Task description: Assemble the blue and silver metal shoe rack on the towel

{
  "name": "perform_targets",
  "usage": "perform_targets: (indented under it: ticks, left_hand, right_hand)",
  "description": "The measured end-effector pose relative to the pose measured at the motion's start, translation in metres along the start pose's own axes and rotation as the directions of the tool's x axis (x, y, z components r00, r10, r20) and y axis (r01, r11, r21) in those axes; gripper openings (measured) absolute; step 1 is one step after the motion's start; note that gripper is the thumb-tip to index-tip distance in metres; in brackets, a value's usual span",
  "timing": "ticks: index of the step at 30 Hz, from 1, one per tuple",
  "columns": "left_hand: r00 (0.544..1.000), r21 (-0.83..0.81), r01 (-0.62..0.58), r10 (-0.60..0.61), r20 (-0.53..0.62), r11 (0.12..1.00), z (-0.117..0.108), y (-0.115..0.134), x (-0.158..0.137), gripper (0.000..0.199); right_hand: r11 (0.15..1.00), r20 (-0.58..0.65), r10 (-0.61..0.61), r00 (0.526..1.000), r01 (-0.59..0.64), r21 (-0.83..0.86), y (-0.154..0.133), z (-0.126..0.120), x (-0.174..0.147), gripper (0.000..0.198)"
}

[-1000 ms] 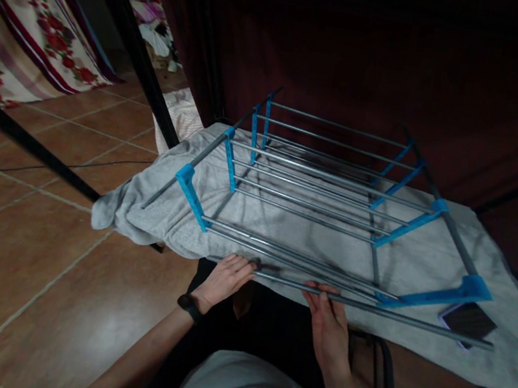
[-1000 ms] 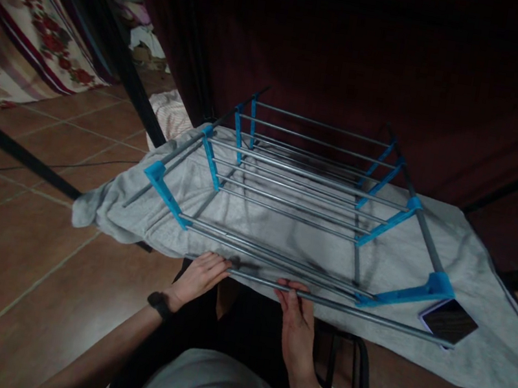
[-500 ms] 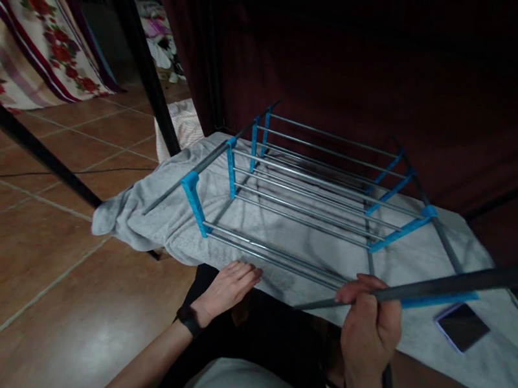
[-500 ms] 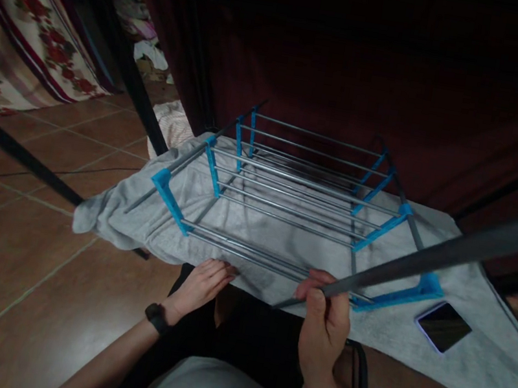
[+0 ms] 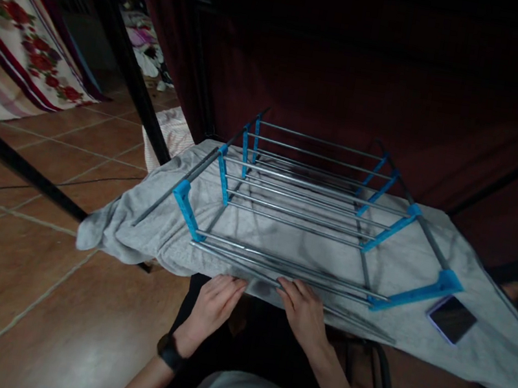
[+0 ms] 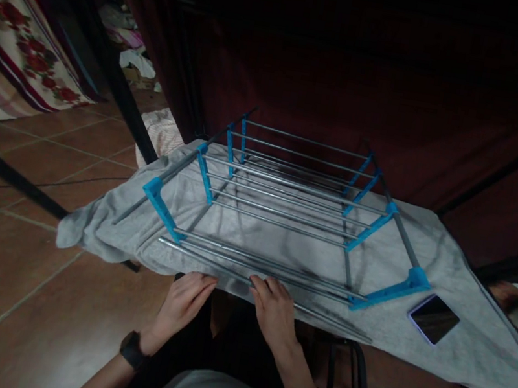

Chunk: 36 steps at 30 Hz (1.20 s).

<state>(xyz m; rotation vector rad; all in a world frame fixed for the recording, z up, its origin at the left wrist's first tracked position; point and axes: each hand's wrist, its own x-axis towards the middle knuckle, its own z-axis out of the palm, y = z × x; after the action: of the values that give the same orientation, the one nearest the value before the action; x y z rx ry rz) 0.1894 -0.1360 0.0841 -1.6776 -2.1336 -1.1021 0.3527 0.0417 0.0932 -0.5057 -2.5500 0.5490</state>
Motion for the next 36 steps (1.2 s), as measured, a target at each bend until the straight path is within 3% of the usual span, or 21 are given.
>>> perform_targets:
  ticks: [5,11,16,22,28,36]
  left_hand:
    - [0.985,0.161,-0.168,0.157,0.074,0.973,0.002,0.01,-0.005,0.025]
    - [0.946,0.269,-0.208,0.123,0.3,0.94,0.022,-0.001,0.004,0.033]
    - [0.909,0.262,-0.183,0.062,0.411,0.947,0.034,-0.015,0.005,0.036]
    - [0.904,0.241,-0.129,0.014,0.427,0.962,0.033,-0.03,0.011,0.035]
    - [0.918,0.214,-0.089,-0.003,0.397,0.973,0.027,-0.051,0.013,0.032]
    - [0.917,0.174,-0.034,-0.039,0.398,0.984,0.025,-0.064,0.015,0.028]
  right_hand:
    - [0.995,0.168,-0.009,0.986,0.027,-0.101,0.002,0.026,-0.005,0.031]
    - [0.989,0.265,-0.007,0.964,0.045,-0.139,0.001,0.037,-0.005,0.029]
    - [0.986,0.259,0.051,0.965,-0.008,-0.165,0.013,0.045,-0.008,0.028]
    - [0.962,0.142,0.151,0.978,-0.112,-0.249,0.039,0.045,-0.019,0.027]
    - [0.919,-0.021,0.2,0.98,-0.195,-0.343,0.088,0.03,-0.044,0.026]
    - [0.846,-0.223,0.242,0.944,-0.318,-0.427,0.132,0.01,-0.079,0.022]
